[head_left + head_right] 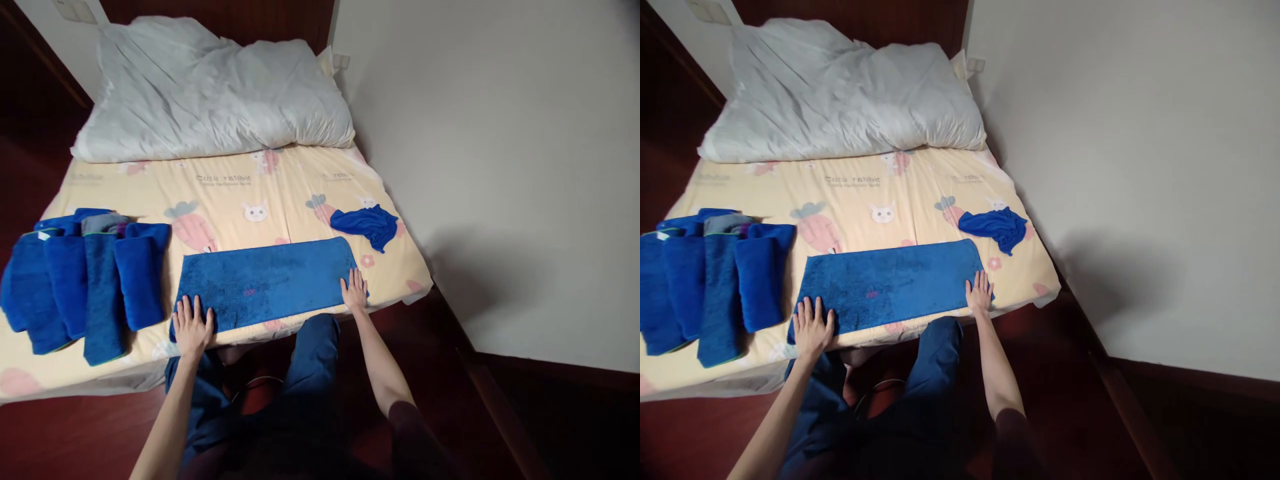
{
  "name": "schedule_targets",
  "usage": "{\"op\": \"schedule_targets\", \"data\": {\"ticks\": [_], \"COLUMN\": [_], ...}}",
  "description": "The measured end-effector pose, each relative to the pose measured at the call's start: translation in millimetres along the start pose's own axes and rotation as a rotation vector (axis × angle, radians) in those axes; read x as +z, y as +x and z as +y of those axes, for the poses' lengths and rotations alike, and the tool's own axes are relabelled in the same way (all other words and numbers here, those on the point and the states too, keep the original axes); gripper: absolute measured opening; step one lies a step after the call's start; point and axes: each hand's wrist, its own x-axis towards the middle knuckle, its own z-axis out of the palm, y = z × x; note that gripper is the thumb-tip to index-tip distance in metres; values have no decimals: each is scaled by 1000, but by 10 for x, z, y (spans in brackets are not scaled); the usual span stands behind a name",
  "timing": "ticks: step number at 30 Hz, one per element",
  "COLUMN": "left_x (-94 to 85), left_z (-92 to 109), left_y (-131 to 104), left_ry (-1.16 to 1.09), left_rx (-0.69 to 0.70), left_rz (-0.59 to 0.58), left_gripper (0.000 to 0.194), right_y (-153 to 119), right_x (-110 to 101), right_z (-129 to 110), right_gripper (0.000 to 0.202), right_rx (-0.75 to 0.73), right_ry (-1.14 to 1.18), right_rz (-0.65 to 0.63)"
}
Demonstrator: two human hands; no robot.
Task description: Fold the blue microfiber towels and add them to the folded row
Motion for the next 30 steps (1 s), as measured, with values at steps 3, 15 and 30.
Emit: {"op": "schedule_targets", "data": {"ticks": [3,15,30], "left_x": [46,497,316], "left_z": [87,770,181], "left_y": [80,1360,1626], "left_ry": [-26,-105,6], "left_rx": [27,237,82], "left_rz": [-18,-129,53], "left_gripper": [69,63,65], "right_y": [92,376,1611], "right_x": [-36,527,123], "right_z": [-217,-2531,-343], "right_gripper": [69,67,72], "right_rx": [57,-734,-313], "right_ry": [35,225,26], "right_rz": [41,-128,-43]}}
